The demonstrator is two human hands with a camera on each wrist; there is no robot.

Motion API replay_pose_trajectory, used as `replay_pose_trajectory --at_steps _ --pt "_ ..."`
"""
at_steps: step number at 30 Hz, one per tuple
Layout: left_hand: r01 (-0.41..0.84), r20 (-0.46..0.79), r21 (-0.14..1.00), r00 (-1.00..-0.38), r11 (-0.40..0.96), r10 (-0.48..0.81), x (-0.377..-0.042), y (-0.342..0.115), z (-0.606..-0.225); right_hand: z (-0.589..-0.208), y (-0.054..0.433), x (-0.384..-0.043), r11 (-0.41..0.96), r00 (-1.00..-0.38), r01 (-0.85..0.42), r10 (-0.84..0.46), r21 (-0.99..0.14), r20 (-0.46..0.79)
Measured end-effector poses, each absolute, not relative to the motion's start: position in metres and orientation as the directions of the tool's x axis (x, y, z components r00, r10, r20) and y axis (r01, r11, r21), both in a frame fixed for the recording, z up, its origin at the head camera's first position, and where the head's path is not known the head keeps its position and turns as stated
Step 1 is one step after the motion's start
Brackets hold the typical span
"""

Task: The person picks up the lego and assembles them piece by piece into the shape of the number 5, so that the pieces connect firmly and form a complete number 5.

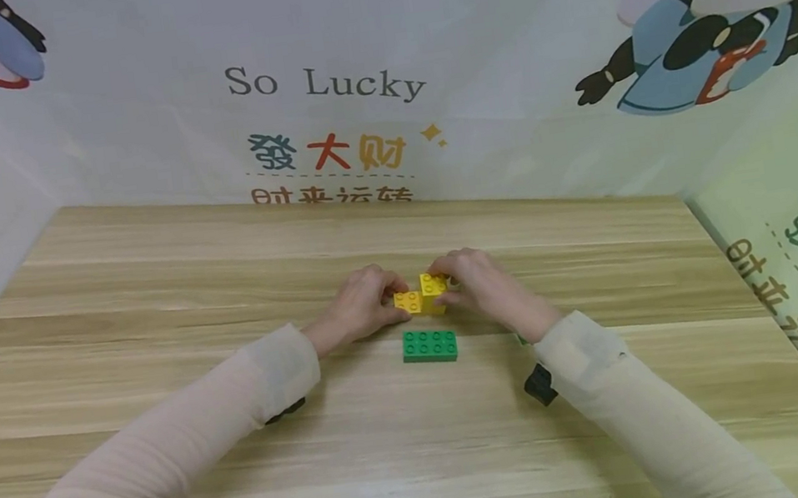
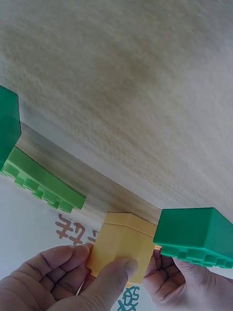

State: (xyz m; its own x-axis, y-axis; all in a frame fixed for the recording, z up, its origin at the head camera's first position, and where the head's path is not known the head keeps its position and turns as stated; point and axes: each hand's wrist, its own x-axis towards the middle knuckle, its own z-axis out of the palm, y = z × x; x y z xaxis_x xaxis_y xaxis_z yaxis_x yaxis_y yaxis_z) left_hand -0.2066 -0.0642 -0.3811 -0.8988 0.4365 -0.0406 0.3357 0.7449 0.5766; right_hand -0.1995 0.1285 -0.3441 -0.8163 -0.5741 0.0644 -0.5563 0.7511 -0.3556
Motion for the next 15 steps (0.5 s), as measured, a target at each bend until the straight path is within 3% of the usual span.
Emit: replay_pose_trajectory --at_steps 15 --pt "0.351 -0.031 0.578 -0.893 0.736 0.45 -0.2071 -0.0651 -0.3816 -0.3355 0.1219 -0.2024 0.775 -0.815 -0.552 -0.579 -0.309 0.004"
